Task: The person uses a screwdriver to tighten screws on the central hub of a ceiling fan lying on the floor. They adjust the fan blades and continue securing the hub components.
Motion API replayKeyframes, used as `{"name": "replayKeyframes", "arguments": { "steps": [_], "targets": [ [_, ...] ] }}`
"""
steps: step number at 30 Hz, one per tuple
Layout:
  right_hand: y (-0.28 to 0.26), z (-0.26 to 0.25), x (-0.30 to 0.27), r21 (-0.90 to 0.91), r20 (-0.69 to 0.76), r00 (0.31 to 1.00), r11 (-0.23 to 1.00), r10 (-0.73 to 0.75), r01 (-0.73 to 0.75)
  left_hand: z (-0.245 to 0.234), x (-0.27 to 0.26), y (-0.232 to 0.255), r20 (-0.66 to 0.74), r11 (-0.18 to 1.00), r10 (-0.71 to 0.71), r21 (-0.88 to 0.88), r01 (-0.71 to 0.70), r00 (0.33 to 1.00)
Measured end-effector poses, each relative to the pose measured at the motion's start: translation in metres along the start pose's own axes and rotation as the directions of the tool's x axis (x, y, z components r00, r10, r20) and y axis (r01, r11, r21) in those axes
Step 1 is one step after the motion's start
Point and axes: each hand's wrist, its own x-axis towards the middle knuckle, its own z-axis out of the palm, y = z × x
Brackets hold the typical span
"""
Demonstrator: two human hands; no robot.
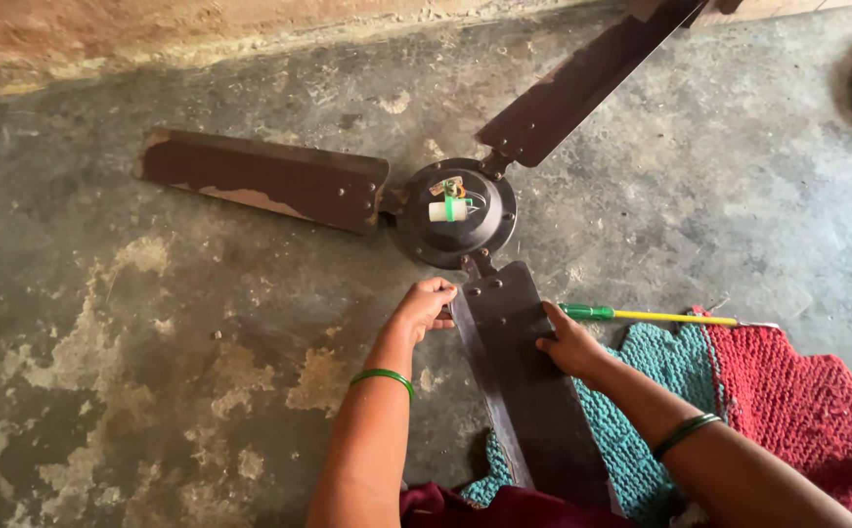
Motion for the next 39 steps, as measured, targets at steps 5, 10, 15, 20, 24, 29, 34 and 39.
{"name": "replayKeyframes", "arguments": {
  "steps": [5, 10, 15, 20, 24, 29, 34, 39],
  "targets": [
    [-0.014, -0.018, 0.0, -0.079, 0.018, 1.0, 0.997, 0.002, 0.0, 0.003, -0.003, 0.004, 0.072, 0.998, 0.008, -0.06, -0.004, 0.997],
    [-0.037, -0.049, 0.011, -0.12, 0.093, 0.977, 0.976, 0.192, -0.18, 0.016, -0.002, 0.01, 0.095, 0.994, 0.011, -0.112, -0.001, 0.995],
    [-0.039, -0.048, 0.007, -0.188, 0.075, 0.986, 0.973, 0.149, -0.133, 0.017, -0.003, 0.007, 0.123, 0.992, 0.029, -0.123, -0.014, 0.992],
    [-0.027, -0.035, -0.008, -0.156, 0.024, 0.997, 0.985, -0.072, 0.075, 0.004, 0.001, 0.024, 0.151, 0.993, -0.039, 0.116, 0.022, 0.988],
    [-0.025, -0.03, -0.005, -0.186, -0.009, 0.999, 0.982, 0.036, -0.037, -0.013, 0.009, 0.071, -0.024, 0.914, 0.039, 0.405, -0.026, 0.999],
    [-0.023, -0.023, 0.004, -0.083, -0.031, 0.99, 0.987, 0.136, -0.139, -0.05, 0.008, 0.131, -0.125, 0.315, 0.655, 0.942, -0.118, 0.745],
    [-0.018, -0.016, 0.014, 0.136, -0.108, 0.981, 0.98, 0.159, -0.144, -0.066, 0.034, 0.171, -0.045, 0.182, 0.725, 0.975, -0.127, 0.687],
    [-0.013, -0.009, 0.018, 0.32, -0.164, 0.97, 0.94, 0.181, -0.121, -0.052, 0.08, 0.2, -0.054, 0.221, 0.664, 0.967, -0.126, 0.745]
  ]
}}
